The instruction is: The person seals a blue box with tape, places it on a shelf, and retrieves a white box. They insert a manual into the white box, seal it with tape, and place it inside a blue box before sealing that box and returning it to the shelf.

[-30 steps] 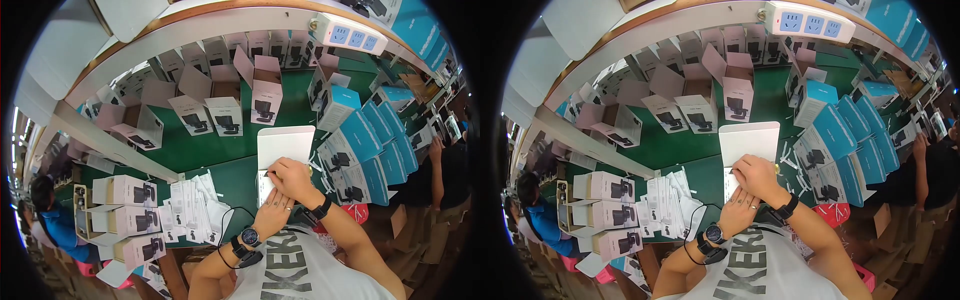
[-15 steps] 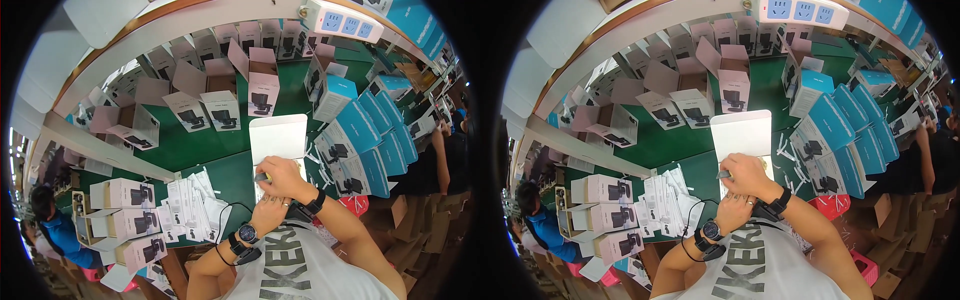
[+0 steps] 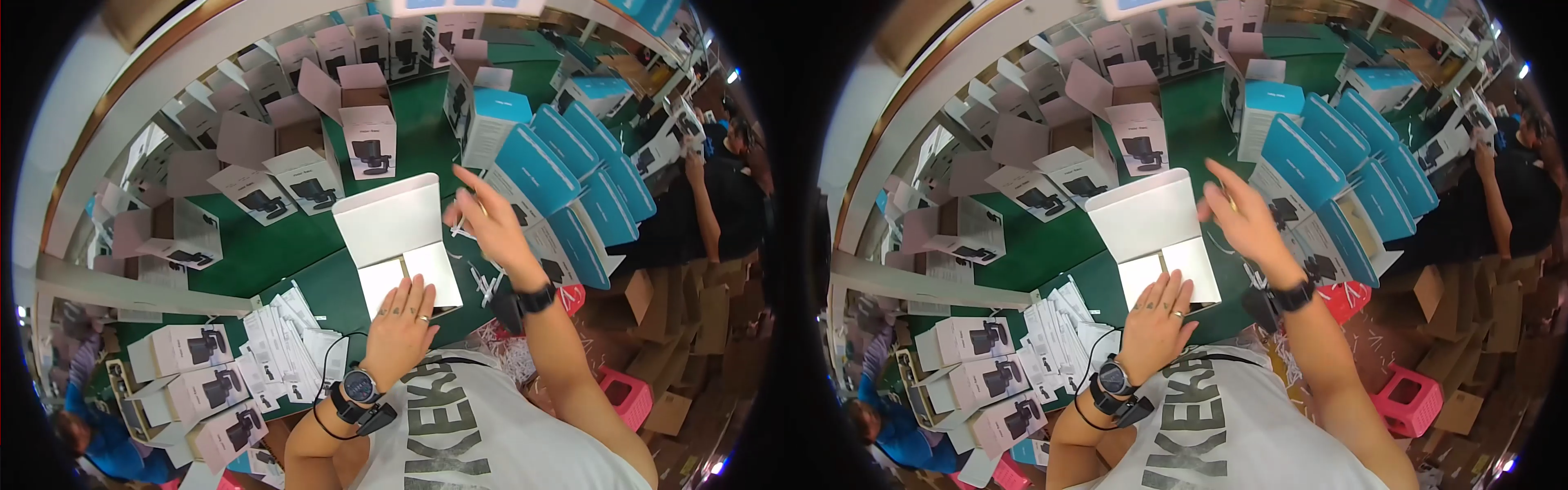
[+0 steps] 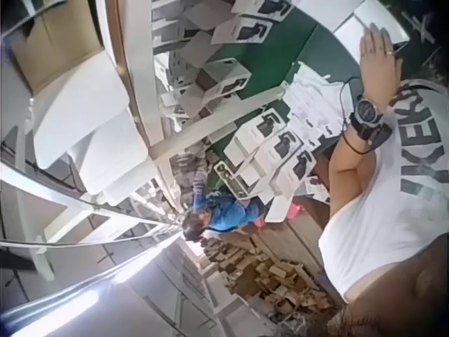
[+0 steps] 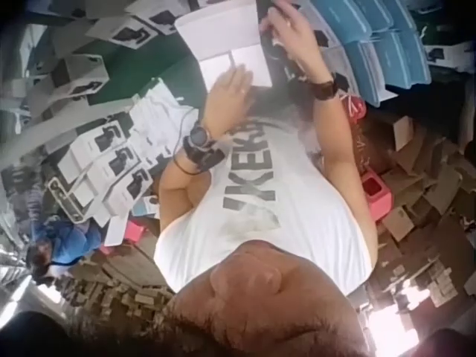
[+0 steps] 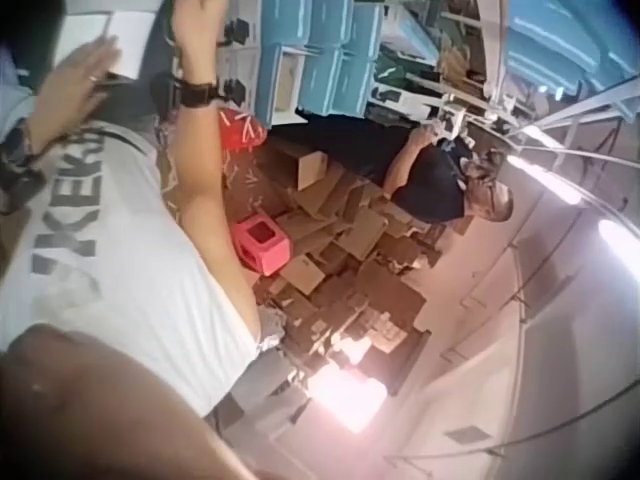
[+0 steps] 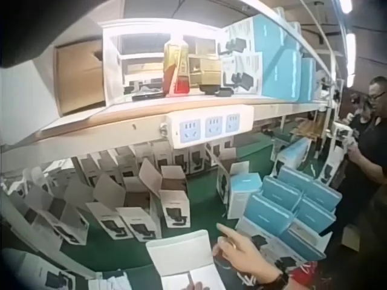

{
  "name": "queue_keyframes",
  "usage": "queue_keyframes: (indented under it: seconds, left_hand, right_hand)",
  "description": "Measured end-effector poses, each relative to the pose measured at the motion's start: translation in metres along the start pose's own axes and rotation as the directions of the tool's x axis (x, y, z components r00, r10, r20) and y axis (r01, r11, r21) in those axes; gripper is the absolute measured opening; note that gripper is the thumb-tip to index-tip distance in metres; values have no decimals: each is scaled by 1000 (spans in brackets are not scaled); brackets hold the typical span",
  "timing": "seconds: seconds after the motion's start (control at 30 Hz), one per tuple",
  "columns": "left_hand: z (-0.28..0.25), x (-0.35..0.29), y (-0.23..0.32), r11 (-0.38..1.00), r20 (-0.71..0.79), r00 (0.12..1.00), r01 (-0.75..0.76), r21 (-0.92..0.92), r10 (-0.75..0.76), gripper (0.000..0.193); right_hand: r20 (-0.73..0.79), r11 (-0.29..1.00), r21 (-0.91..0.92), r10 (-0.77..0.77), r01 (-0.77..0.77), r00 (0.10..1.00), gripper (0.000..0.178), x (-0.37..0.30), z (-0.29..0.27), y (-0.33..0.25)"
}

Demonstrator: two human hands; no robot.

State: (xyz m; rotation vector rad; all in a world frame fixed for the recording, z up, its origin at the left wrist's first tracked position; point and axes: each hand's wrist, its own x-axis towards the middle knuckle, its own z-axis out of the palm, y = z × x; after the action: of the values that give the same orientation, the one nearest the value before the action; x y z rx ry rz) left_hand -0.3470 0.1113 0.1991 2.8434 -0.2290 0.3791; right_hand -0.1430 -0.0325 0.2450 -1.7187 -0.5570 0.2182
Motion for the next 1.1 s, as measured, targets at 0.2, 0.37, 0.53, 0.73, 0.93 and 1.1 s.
queue_keyframes:
  seconds: [0.2, 0.37, 0.53, 0.73, 0.93, 1.1]
  left_hand:
    - [-25, -4, -20, 865, 14, 993, 107, -491, -115, 53]
    - [2, -25, -24, 391, 71, 896, 261, -883, -438, 28]
    - [-10, -23, -47, 363, 77, 970, 159, -918, -230, 24]
    - [3, -28, -56, 242, 25, 970, 85, -967, -243, 26]
    - [13, -34, -52, 281, -126, 955, -47, -959, -269, 27]
    - [14, -37, -55, 259, -127, 952, -53, -964, -279, 29]
  right_hand:
    - [642, 999, 16, -33, 30, 766, 41, -42, -42, -9]
    - [637, 877, -151, -266, 456, 723, 27, -52, -27, -31]
    - [594, 686, -87, -546, 722, 590, 20, -33, 44, -44]
    - [641, 448, -92, -656, 889, 397, 17, -21, 75, -41]
    - [675, 431, -165, -606, 887, 421, 19, -26, 76, -47]
    - [653, 432, -140, -636, 891, 411, 13, -27, 81, -50]
